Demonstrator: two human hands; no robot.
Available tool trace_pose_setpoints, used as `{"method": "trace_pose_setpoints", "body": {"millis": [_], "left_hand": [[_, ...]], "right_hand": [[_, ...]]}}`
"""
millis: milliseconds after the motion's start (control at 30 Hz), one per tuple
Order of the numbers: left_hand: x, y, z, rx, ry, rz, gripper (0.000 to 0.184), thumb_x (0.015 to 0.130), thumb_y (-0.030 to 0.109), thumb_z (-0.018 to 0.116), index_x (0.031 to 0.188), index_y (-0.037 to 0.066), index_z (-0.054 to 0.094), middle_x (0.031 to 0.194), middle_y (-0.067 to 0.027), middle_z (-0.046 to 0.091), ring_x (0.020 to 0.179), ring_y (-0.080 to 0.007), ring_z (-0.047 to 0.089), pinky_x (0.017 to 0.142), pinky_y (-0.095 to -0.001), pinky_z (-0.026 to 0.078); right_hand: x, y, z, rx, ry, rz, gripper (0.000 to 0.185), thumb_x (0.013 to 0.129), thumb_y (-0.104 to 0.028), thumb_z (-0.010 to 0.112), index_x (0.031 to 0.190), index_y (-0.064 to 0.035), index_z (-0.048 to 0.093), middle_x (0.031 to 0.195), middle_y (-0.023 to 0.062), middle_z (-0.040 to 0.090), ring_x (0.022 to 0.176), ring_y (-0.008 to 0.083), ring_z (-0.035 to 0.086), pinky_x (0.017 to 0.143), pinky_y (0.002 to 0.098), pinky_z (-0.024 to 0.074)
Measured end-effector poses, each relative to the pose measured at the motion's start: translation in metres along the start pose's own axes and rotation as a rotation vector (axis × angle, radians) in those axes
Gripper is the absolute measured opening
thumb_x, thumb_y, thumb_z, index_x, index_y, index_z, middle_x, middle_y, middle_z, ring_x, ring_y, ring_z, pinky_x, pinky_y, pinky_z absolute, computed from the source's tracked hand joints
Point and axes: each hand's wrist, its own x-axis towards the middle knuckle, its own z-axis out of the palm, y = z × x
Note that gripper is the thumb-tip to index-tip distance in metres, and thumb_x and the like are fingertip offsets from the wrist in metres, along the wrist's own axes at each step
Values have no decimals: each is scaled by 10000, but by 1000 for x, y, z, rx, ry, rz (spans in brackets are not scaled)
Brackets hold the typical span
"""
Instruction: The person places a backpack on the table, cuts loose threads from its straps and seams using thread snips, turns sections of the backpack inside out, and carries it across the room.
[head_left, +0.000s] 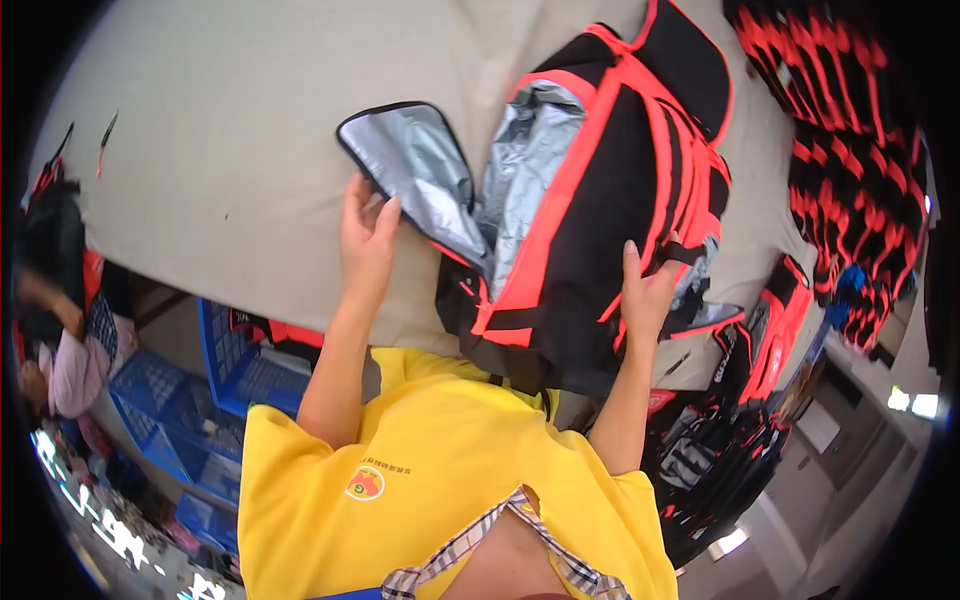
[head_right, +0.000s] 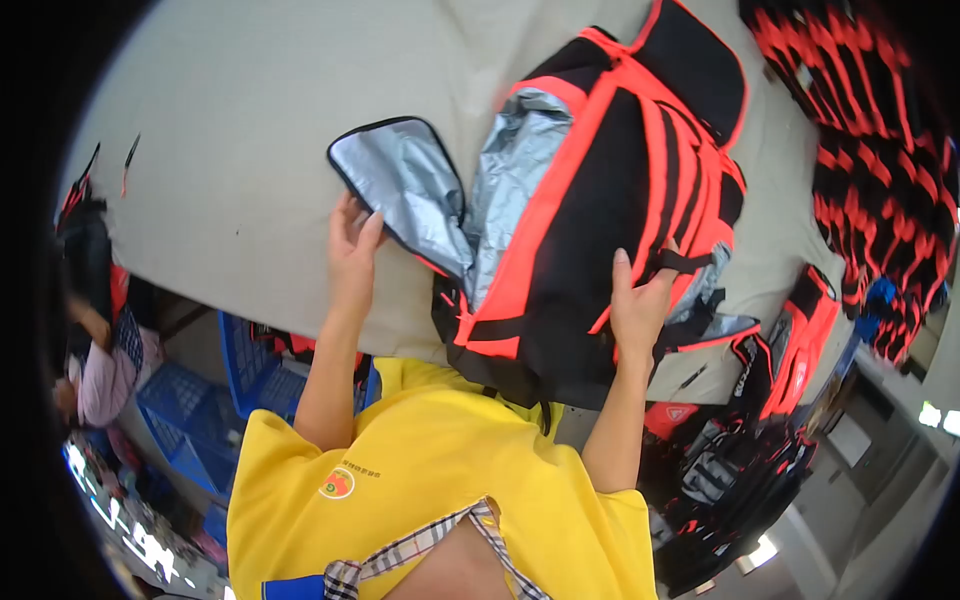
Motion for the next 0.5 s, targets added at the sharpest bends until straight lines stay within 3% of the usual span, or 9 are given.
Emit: {"method": "trace_pose_setpoints", "body": {"millis": [67, 133, 200, 233, 300, 333, 367, 433, 500], "left_hand": [[-5, 4, 12, 105, 34, 147, 524, 990, 61, 588, 1475, 9, 395, 1316, -114, 571, 1209, -205, 555, 965, -331, 484], [-12, 17, 22, 578, 209, 513, 492, 964, 21, 594, 1433, 0, 447, 1312, -161, 562, 1216, -262, 551, 971, -358, 471], [-19, 35, 40, 575, 77, 575, 445, 974, 30, 582, 1405, -3, 477, 1360, -150, 545, 1240, -243, 543, 991, -362, 465], [-25, 42, 53, 578, -36, 610, 401, 983, 38, 569, 1378, -6, 508, 1408, -140, 529, 1264, -224, 534, 1012, -366, 459], [-45, 49, 83, 491, -262, 577, 348, 960, 23, 593, 1307, -1, 571, 1398, -161, 529, 1267, -270, 535, 1022, -373, 446], [-49, 53, 99, 613, -384, 686, 358, 942, 19, 612, 1298, 3, 579, 1392, -183, 525, 1267, -310, 528, 1028, -383, 442], [-53, 56, 114, 734, -498, 798, 369, 923, 16, 632, 1290, 6, 588, 1387, -204, 520, 1268, -350, 521, 1033, -393, 438], [-60, 59, 141, 898, -567, 951, 448, 876, 81, 707, 1303, 19, 587, 1430, -244, 471, 1325, -436, 450, 1074, -477, 399], [-68, 58, 166, 1203, -604, 1115, 547, 814, 204, 776, 1308, 51, 596, 1469, -233, 445, 1406, -466, 358, 1107, -580, 327]], "right_hand": [[-12, -3, -18, 46, 3, 80, 810, 927, -380, 722, 1462, 100, 348, 1377, 291, 532, 1297, 393, 526, 1087, 409, 394], [-22, -8, -23, 215, 44, 121, 789, 922, -308, 737, 1455, 106, 327, 1361, 300, 539, 1278, 354, 551, 1078, 405, 416], [-37, -1, -20, 374, 27, 46, 798, 929, -268, 726, 1473, 106, 278, 1322, 304, 560, 1145, 312, 637, 990, 386, 496], [-38, -3, -36, 550, -60, 197, 758, 935, -239, 713, 1469, 104, 298, 1323, 274, 576, 1044, 260, 675, 887, 363, 541], [-65, -40, -38, 410, -537, -56, 399, 921, -194, 688, 1263, 0, 619, 1127, 189, 684, 922, 262, 712, 784, 341, 558], [-80, -34, -24, 393, -430, -392, 272, 924, -199, 667, 1153, -56, 702, 1036, 159, 705, 889, 309, 711, 760, 376, 567], [-89, -33, -28, 345, -642, -439, 243, 928, -205, 654, 1117, -63, 711, 1037, 133, 717, 920, 321, 702, 784, 402, 566], [-97, -39, -46, 292, -619, -300, 210, 924, -192, 655, 1073, -54, 707, 1027, 126, 719, 933, 318, 700, 794, 397, 565], [-96, -18, -45, 294, -190, -119, 197, 911, -171, 672, 1064, -49, 698, 1015, 131, 709, 926, 325, 690, 790, 392, 558]]}}
